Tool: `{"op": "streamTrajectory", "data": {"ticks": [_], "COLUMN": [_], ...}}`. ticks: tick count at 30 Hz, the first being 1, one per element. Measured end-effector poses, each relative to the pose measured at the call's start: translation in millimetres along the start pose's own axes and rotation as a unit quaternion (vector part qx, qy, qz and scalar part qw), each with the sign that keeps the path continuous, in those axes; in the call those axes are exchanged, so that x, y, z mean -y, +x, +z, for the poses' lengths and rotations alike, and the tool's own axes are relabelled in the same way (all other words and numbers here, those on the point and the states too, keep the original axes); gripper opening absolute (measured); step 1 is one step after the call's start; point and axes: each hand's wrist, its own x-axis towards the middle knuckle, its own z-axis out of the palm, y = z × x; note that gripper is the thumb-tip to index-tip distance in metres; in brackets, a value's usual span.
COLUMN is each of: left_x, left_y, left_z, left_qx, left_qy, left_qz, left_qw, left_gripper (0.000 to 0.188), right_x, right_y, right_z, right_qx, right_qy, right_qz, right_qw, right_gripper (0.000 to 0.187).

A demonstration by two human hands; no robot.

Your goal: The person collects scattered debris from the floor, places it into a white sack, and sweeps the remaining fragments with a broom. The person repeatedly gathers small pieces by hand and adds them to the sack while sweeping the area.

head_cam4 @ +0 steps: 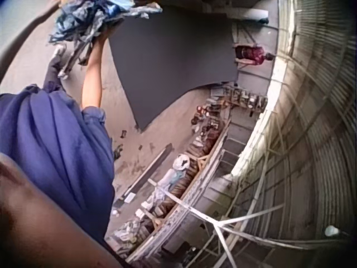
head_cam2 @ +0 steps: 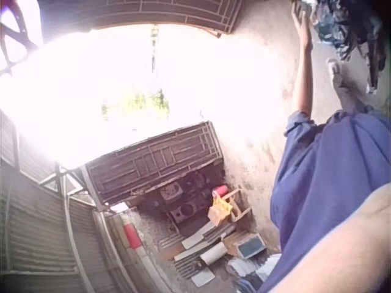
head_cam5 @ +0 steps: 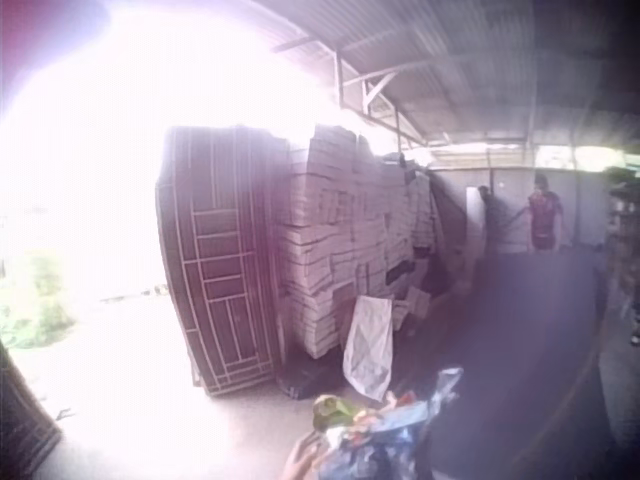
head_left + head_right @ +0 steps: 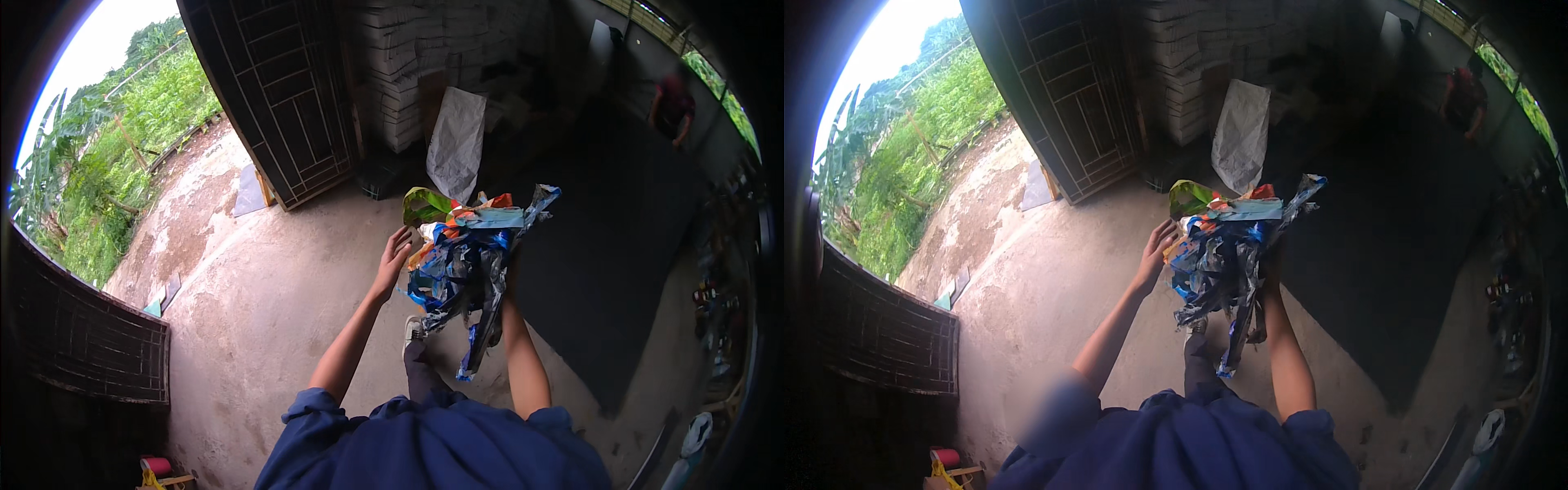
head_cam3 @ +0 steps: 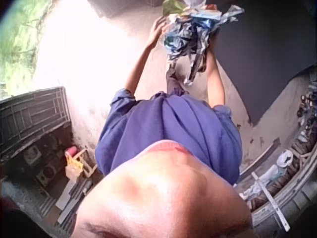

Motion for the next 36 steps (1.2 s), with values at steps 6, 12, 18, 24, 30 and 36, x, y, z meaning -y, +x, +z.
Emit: {"op": "streamTrajectory", "data": {"ticks": [6,12,18,24,30,36], "left_x": [52.3,126.0,261.0,403.8,447.2,458.2], "left_y": [202.5,421.8,668.7,882.3,1001.2,1132.6], "left_z": [-31.1,-70.9,-166.3,-268.5,-288.1,-313.3], "left_qx": [0.001,0.001,0.021,0.067,0.073,0.037], "left_qy": [-0.002,0.013,0.038,0.033,0.043,0.067], "left_qz": [-0.015,-0.027,-0.046,-0.048,-0.101,-0.102], "left_qw": [1.0,1.0,0.998,0.996,0.991,0.992], "left_gripper": [0.05,0.048,0.049,0.046,0.044,0.04], "right_x": [-114.7,-213.3,-391.4,-567.4,-635.4,-683.0], "right_y": [186.6,396.8,639.4,879.2,1005.7,1142.7], "right_z": [-49.8,-83.6,-92.9,-79.5,-104.6,-127.5], "right_qx": [-0.032,-0.053,-0.065,-0.085,-0.125,-0.109], "right_qy": [-0.009,-0.045,-0.058,-0.057,-0.073,-0.095], "right_qz": [0.037,0.045,0.04,0.0,0.0,-0.017], "right_qw": [0.999,0.997,0.995,0.995,0.989,0.989], "right_gripper": [0.078,0.08,0.082,0.084,0.086,0.088]}}
